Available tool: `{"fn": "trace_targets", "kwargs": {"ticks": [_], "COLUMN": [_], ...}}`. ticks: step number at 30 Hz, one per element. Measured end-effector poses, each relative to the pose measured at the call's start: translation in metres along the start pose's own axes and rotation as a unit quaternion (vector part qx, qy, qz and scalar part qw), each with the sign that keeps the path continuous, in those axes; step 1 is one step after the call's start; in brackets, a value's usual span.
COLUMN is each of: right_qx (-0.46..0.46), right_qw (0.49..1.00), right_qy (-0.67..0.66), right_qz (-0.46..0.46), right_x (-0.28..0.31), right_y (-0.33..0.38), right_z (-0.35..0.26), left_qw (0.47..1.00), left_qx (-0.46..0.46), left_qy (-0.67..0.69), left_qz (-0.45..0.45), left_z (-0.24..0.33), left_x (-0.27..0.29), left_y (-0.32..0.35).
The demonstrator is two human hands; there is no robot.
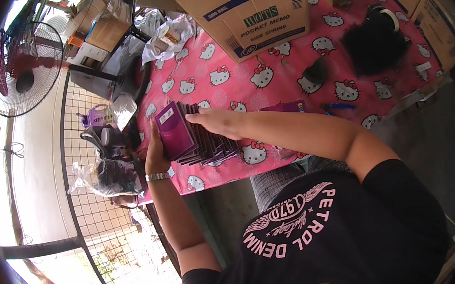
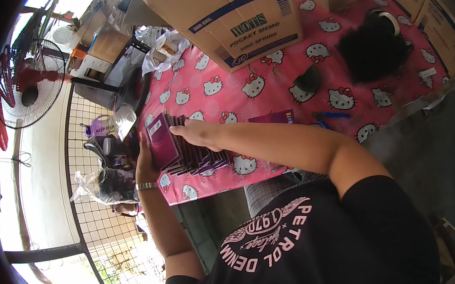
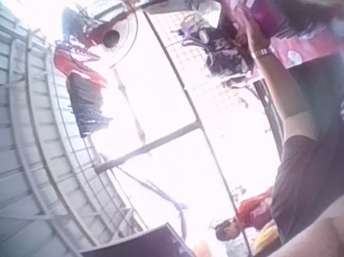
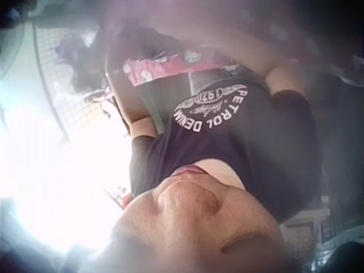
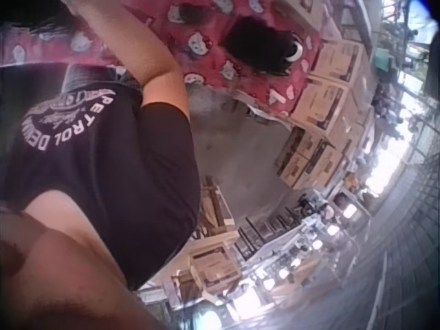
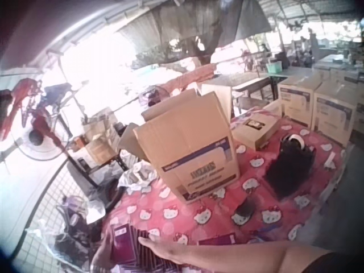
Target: The person organizes a stack of notebooks by picking up each one, turning it over, and aligning it into a neat pile on the table.
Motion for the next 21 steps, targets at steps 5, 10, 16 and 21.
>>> {"fn": "trace_targets", "kwargs": {"ticks": [5, 10, 16, 21], "right_qx": [-0.026, -0.035, -0.007, 0.159], "right_qw": [0.999, 0.999, 0.999, 0.980], "right_qy": [0.035, 0.018, 0.027, 0.108], "right_qz": [0.014, 0.005, 0.036, 0.057], "right_x": [-0.039, -0.041, -0.041, -0.022], "right_y": [0.015, -0.010, 0.009, 0.031], "right_z": [-0.033, -0.032, -0.041, -0.063], "left_qw": [0.979, 0.993, 0.997, 0.991], "left_qx": [-0.040, -0.044, 0.010, -0.127], "left_qy": [-0.196, -0.105, 0.076, 0.032], "left_qz": [0.040, 0.041, 0.007, 0.002], "left_z": [0.000, 0.003, 0.012, 0.038], "left_x": [0.014, 0.024, -0.005, -0.045], "left_y": [0.010, 0.001, 0.011, 0.030]}}
Point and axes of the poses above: each hand's wrist, its own y-axis away from the middle knuckle, its own x-axis out of the back of the hand, z = x × y, the point moved 3 cm from there along -y, towards the middle knuckle, and after that the axes turned 1 degree about y, right-handed, at the moved point
